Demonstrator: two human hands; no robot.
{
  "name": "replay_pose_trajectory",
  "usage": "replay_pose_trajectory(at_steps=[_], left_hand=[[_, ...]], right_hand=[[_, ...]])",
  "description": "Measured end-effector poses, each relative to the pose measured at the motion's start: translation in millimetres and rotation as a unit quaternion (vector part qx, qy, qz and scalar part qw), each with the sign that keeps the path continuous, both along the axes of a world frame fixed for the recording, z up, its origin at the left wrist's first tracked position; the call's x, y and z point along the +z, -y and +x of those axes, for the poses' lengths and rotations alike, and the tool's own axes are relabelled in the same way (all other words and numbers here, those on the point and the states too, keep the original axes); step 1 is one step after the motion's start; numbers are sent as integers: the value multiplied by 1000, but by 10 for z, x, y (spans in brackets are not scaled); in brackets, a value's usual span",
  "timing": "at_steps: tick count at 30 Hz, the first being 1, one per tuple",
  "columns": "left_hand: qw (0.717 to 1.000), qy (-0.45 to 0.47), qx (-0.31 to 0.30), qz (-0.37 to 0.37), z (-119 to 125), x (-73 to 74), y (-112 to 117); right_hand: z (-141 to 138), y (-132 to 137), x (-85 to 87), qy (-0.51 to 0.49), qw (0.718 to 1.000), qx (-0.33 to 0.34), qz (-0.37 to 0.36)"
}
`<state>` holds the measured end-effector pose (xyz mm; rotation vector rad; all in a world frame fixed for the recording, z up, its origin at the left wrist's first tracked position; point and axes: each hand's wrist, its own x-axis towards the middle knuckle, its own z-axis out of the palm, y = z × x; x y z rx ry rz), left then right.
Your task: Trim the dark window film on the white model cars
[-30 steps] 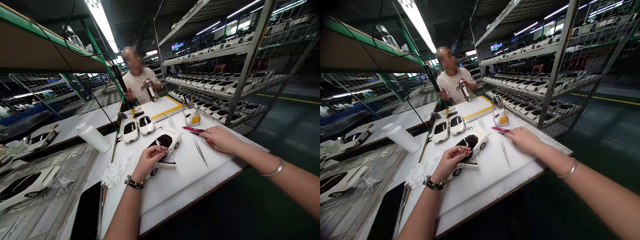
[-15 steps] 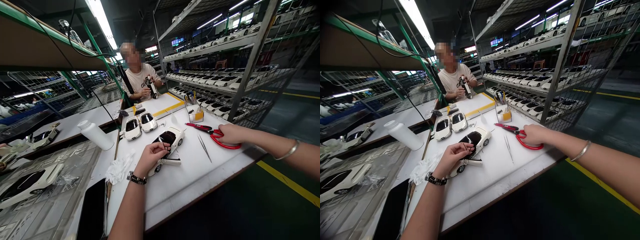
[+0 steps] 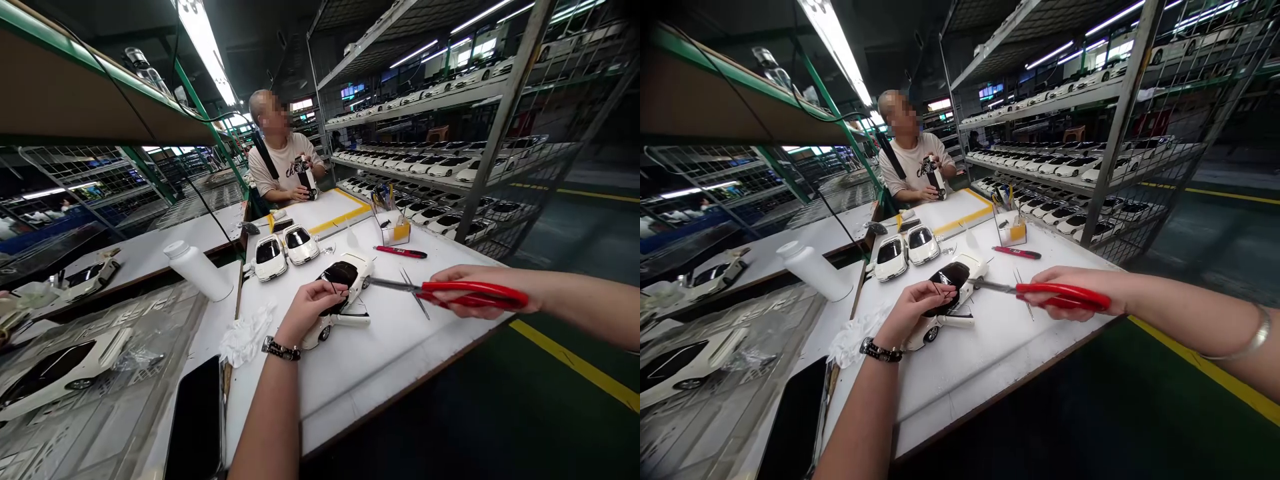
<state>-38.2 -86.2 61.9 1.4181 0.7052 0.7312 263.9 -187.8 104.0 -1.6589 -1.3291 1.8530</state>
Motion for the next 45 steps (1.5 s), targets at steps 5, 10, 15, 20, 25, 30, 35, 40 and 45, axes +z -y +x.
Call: replay_pose_trajectory(at_steps=[5, 10, 15, 20, 25, 30, 35, 40, 45], left_hand=[[999, 24, -3, -26, -12, -23, -31], [999, 31, -2, -30, -11, -39, -43], [999, 34, -6, -25, -9, -37, -48], [999, 35, -4, -29, -6, -30, -40], [999, 36, -7, -27, -3, -30, -39], [999, 31, -13, -10, -4, -42, -45], [999, 33, -21, -7, -14, -54, -55], [999, 31, -20, -3, -16, -50, -48], [999, 28, -15, -4, -16, -39, -37]], right_hand=[[-182, -181, -20, -92, 987, 68, -112], [-267, -269, -37, -105, 978, 43, -175], [-329, -260, -63, -131, 975, 67, -167], [-334, -227, -65, -143, 970, 75, -180], [-324, -201, -67, -139, 974, 67, -168], [-360, -210, -94, -133, 980, 69, -127], [-389, -202, -106, -112, 986, 72, -100], [-377, -181, -122, -105, 989, 65, -82], [-395, -177, -138, -99, 988, 54, -104]])
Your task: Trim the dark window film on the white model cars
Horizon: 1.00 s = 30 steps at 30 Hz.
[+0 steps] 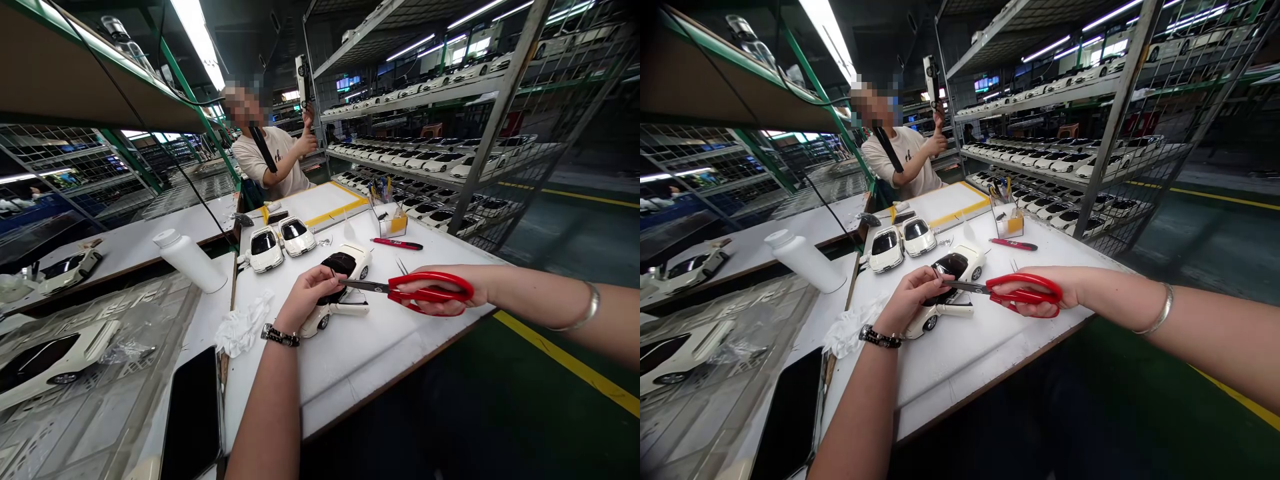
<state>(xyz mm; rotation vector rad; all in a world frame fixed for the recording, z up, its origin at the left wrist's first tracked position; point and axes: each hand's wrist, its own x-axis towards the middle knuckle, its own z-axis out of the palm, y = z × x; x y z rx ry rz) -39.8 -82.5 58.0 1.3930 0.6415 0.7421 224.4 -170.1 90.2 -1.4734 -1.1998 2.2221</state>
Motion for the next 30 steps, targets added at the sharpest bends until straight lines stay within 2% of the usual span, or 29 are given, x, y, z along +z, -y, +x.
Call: replay_pose_trajectory(at_steps=[7, 14, 18, 23, 25, 30], left_hand=[[1000, -2, 5, -6, 10, 11, 11], [1000, -14, 6, 4, 21, 11, 7], [999, 6, 26, -19, 32, 2, -12], [1000, 6, -15, 17, 1, -30, -35], [999, -5, -21, 35, -12, -44, -42], [998, -19, -30, 50, -19, -60, -45]], right_hand=[[-27, 26, 10, 3, 1000, -12, -5], [6, 17, -74, -30, 996, 0, 82], [0, 23, -35, 7, 994, -23, 103], [63, 70, 32, 23, 990, -37, 136], [110, 83, 2, 33, 990, -34, 135], [178, 86, -108, 63, 989, -73, 115]])
